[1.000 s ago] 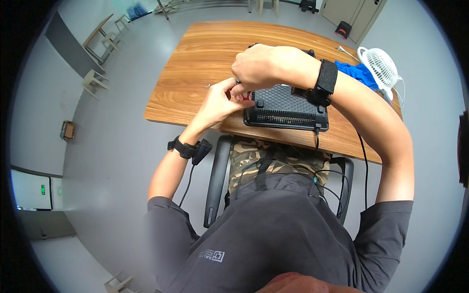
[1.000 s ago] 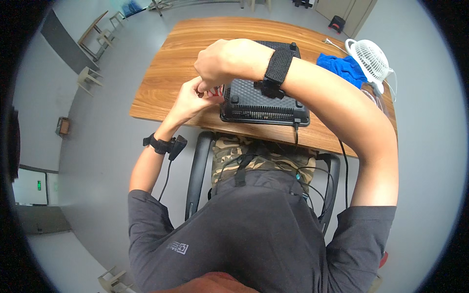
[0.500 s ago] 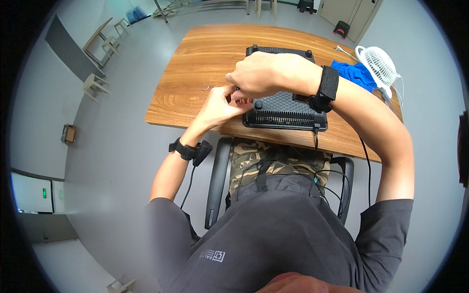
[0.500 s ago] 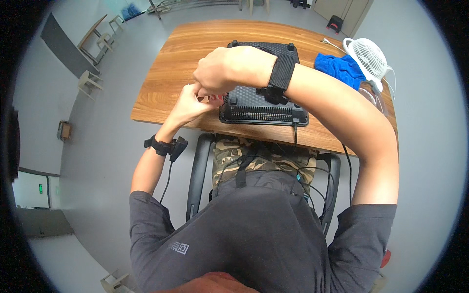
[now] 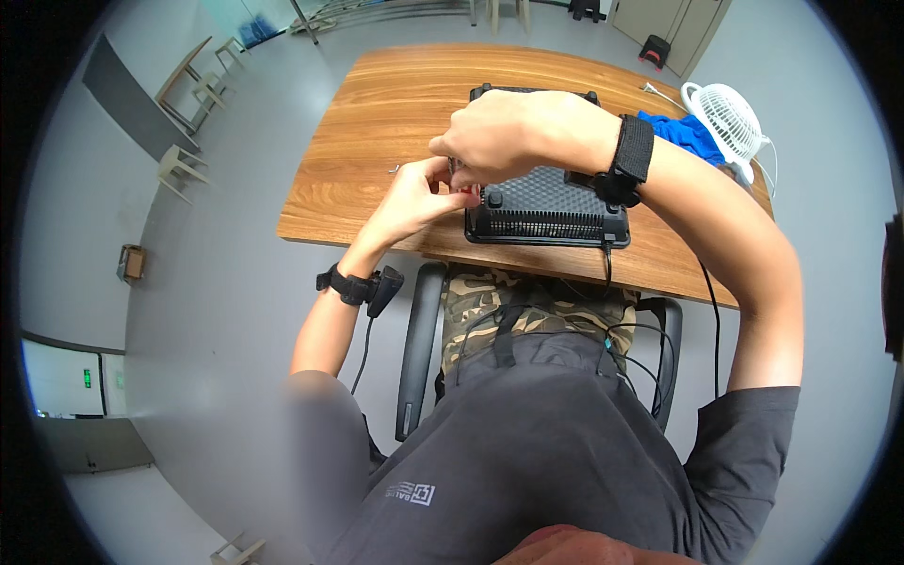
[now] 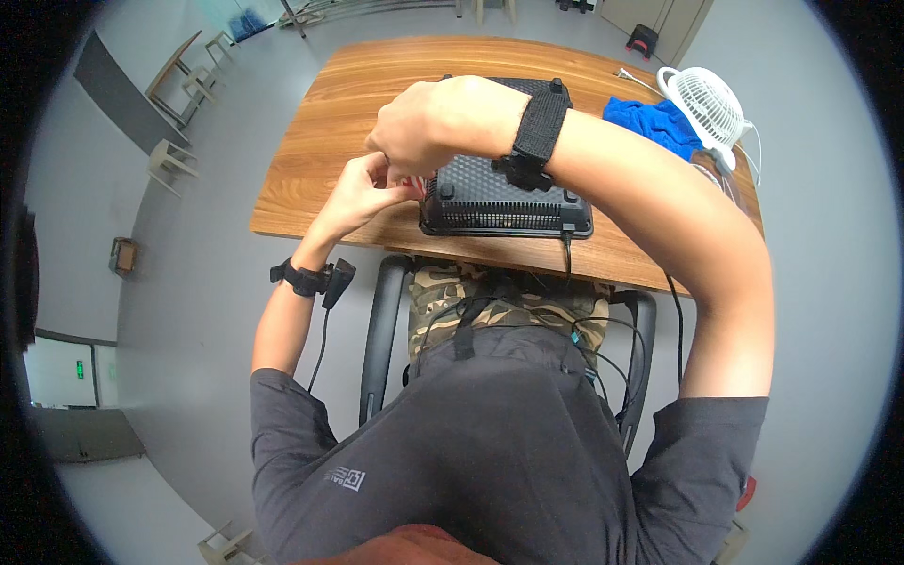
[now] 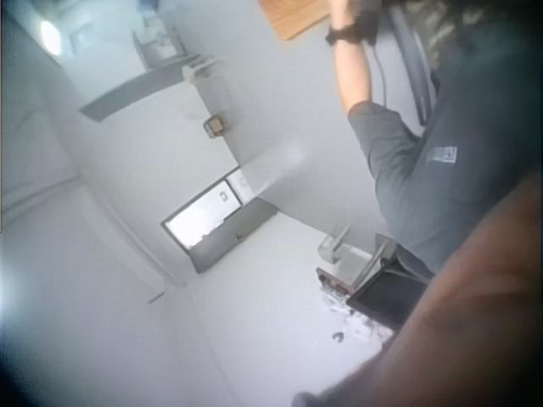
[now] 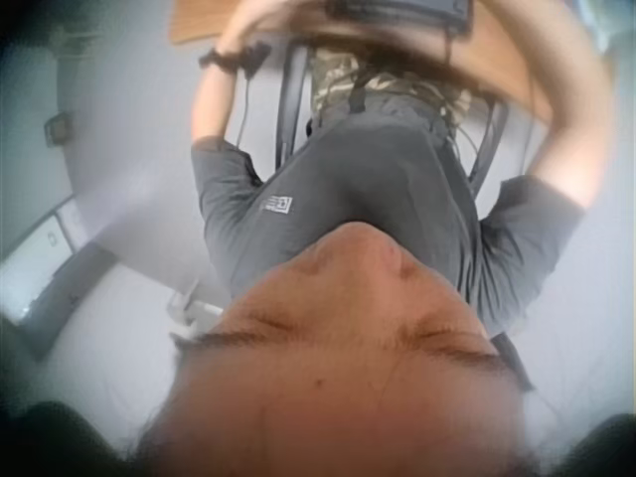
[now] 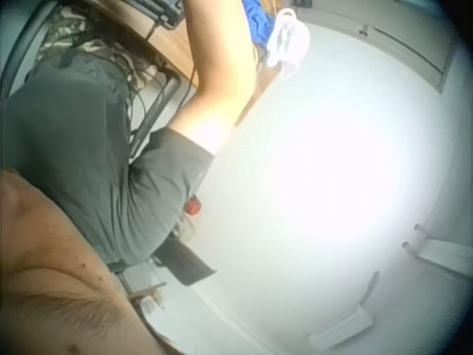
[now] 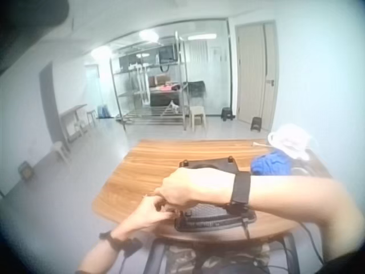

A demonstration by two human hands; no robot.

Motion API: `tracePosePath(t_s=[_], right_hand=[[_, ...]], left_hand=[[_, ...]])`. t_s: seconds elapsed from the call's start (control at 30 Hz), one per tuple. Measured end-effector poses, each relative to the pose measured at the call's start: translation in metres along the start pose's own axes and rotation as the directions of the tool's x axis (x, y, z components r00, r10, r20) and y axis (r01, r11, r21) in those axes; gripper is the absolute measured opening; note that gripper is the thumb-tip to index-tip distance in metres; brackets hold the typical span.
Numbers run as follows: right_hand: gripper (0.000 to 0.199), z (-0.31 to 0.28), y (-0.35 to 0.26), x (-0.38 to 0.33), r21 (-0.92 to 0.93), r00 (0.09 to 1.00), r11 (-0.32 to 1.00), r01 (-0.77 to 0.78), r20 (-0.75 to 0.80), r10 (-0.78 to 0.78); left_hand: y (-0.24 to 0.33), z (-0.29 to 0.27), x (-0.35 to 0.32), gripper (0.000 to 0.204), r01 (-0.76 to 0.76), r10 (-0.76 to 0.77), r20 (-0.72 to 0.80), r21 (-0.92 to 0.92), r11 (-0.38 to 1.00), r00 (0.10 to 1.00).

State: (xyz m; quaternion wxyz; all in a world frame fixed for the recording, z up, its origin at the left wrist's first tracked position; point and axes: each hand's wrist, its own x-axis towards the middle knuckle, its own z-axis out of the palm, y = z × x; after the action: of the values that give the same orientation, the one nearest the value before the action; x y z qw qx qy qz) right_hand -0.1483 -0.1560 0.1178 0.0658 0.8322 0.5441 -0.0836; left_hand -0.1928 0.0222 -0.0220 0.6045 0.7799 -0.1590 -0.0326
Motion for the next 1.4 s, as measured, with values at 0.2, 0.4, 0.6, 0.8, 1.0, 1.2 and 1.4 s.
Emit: tracePosePath(t_s=[0.2,0.4,0.6,0.8,1.0,1.2,1.4], right_hand=[[0.055,0.001,0.002,0.009,-0.063,0.997,0.996,-0.068,0.032,0.070],[0.051,-0.004,-0.004,0.003,-0.078,1.000,0.997,-0.027,-0.004,0.027],[0.046,0.003,-0.007,0.001,-0.066,1.000,0.998,0.013,0.024,-0.012],[0.048,-0.008,-0.011,0.003,-0.104,0.995,0.994,-0.032,0.090,0.041],[0.050,-0.008,-0.007,0.001,-0.084,0.998,0.996,-0.031,0.059,0.036],[0.051,-0.029,-0.010,-0.008,-0.118,0.999,0.993,-0.003,-0.040,-0.002],[0.052,-0.040,0.006,-0.017,-0.107,0.990,0.989,-0.105,-0.100,0.095]], left_hand=[[0.010,0.004,-0.001,0.028,-0.032,0.033,-0.005,0.079,0.996,0.999],[-0.008,-0.003,-0.001,0.026,-0.108,0.119,-0.046,0.192,0.975,0.992],[-0.007,-0.010,0.000,0.027,-0.071,0.069,0.016,0.211,0.975,0.997],[-0.022,-0.067,0.009,0.023,-0.025,0.067,-0.089,0.408,0.913,0.994],[-0.075,-0.102,-0.001,0.027,0.129,-0.008,-0.166,0.736,0.665,0.986],[-0.074,-0.078,0.002,0.026,0.117,0.063,-0.185,0.815,0.568,0.981],[-0.081,-0.067,0.001,0.021,0.110,0.117,-0.199,0.847,0.519,0.973]])
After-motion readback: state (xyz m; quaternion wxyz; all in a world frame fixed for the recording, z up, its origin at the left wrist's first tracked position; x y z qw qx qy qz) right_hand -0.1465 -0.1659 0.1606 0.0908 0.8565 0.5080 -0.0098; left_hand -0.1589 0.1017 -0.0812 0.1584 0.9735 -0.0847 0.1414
